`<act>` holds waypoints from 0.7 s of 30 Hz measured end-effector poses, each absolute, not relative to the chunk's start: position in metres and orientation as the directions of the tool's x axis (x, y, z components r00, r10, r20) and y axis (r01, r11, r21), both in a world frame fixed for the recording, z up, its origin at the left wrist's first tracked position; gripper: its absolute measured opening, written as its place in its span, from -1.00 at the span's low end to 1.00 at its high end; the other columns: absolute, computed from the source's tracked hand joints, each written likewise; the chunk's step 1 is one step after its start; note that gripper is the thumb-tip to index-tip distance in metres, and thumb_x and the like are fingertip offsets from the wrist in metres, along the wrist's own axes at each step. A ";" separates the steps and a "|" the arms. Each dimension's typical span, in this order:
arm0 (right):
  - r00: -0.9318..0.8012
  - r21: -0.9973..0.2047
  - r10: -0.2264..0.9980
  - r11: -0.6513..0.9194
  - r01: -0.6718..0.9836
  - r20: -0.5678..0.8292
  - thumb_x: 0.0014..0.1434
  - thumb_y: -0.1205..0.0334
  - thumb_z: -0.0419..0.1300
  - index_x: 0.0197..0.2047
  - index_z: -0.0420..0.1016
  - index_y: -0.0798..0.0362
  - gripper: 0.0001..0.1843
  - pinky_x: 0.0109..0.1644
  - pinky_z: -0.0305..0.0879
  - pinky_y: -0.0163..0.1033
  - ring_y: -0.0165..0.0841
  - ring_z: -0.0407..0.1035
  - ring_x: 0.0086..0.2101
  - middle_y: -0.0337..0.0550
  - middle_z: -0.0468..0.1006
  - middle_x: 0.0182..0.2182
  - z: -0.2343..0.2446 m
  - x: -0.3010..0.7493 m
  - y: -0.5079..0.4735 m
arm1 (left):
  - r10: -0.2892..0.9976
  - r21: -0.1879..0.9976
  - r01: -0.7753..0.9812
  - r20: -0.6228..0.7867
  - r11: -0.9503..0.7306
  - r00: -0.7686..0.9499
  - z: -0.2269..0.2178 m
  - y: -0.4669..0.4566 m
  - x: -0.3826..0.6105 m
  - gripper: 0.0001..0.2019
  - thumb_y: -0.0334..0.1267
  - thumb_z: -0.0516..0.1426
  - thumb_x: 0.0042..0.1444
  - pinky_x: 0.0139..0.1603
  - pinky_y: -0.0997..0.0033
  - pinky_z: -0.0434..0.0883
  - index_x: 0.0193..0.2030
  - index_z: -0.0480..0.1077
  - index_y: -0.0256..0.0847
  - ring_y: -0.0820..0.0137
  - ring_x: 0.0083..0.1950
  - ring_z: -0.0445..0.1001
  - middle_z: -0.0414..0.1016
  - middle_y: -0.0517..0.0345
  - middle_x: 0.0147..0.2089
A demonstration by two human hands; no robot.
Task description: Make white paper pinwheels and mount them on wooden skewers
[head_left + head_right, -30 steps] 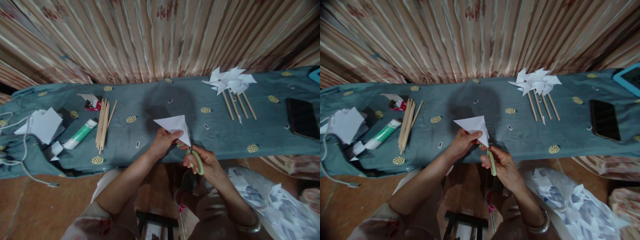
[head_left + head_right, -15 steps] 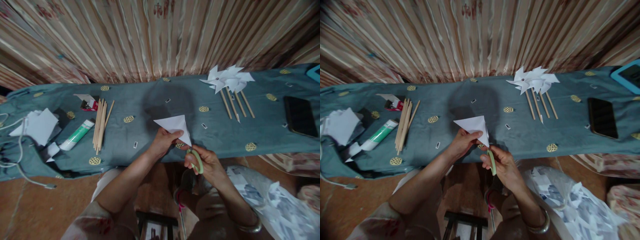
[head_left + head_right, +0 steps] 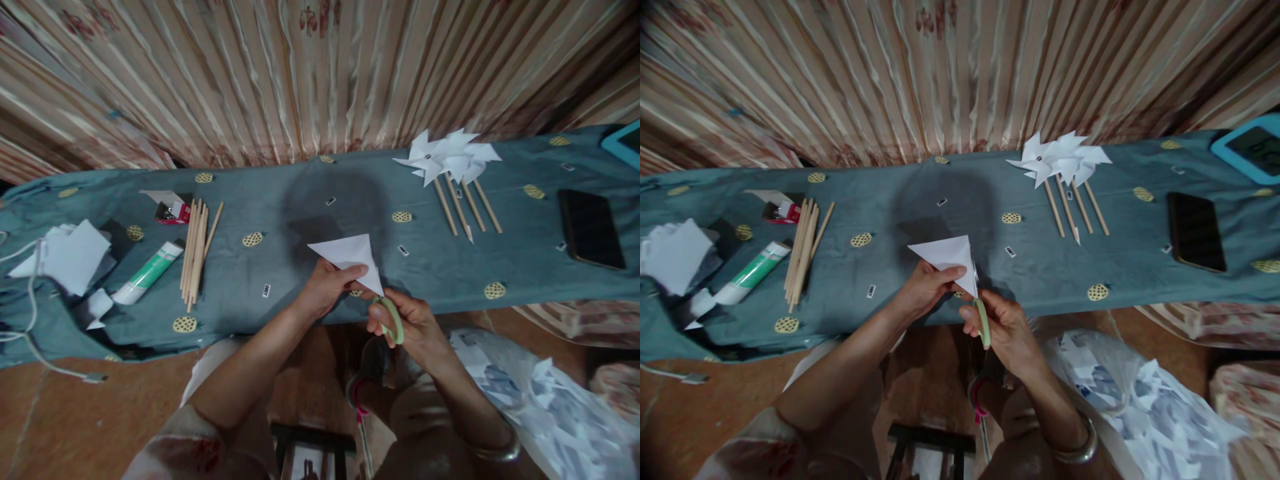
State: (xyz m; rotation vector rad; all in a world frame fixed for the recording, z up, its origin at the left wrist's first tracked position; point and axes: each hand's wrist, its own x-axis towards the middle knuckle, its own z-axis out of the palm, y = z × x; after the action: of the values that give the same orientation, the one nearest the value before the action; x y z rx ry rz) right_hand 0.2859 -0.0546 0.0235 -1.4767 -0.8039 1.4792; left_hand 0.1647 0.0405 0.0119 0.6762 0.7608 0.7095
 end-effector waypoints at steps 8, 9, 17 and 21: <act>0.109 -0.866 0.863 -0.475 -0.160 -0.493 -0.17 -0.17 0.38 -0.34 0.51 0.08 -0.50 -0.76 0.10 -0.49 -0.50 0.25 -0.66 -0.29 0.45 -0.67 0.026 0.286 -0.054 | 0.775 0.760 -0.322 -0.355 0.565 0.523 0.010 0.040 0.166 -0.69 -0.25 0.37 -0.25 -0.41 0.41 0.46 -0.35 0.48 -0.36 0.43 -0.51 0.46 0.51 0.14 -0.49; 0.115 -0.863 0.859 -0.478 -0.165 -0.499 -0.18 -0.18 0.38 -0.36 0.51 0.08 -0.50 -0.77 0.10 -0.49 -0.50 0.25 -0.66 -0.28 0.45 -0.67 0.026 0.286 -0.053 | 0.776 0.759 -0.325 -0.352 0.564 0.524 0.010 0.040 0.167 -0.70 -0.25 0.36 -0.24 -0.40 0.40 0.46 -0.36 0.48 -0.35 0.43 -0.50 0.47 0.51 0.13 -0.49; 0.276 -0.880 0.841 -0.405 -0.248 -0.465 -0.16 -0.21 0.37 -0.47 0.51 0.08 -0.52 -0.75 0.12 -0.46 -0.50 0.26 -0.65 -0.23 0.47 -0.65 0.024 0.292 -0.048 | 0.784 0.734 -0.358 -0.376 0.577 0.494 0.010 0.039 0.167 -0.67 -0.25 0.38 -0.30 -0.40 0.41 0.46 -0.35 0.51 -0.35 0.40 -0.46 0.50 0.56 0.10 -0.44; 0.337 -0.913 0.852 -0.339 -0.228 -0.400 -0.13 -0.19 0.35 -0.25 0.53 0.06 -0.48 -0.69 0.18 -0.41 -0.45 0.32 -0.60 -0.23 0.52 -0.58 0.024 0.297 -0.045 | 0.778 0.712 -0.374 -0.389 0.594 0.494 0.012 0.038 0.163 -0.68 -0.28 0.38 -0.31 -0.43 0.43 0.46 -0.35 0.50 -0.34 0.40 -0.45 0.50 0.56 0.12 -0.43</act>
State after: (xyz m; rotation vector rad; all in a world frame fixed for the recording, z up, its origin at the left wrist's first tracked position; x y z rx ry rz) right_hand 0.2973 -0.0455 0.0238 -1.5144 -0.5931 1.2476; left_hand 0.1630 0.0377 0.0120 0.5993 0.7652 0.7507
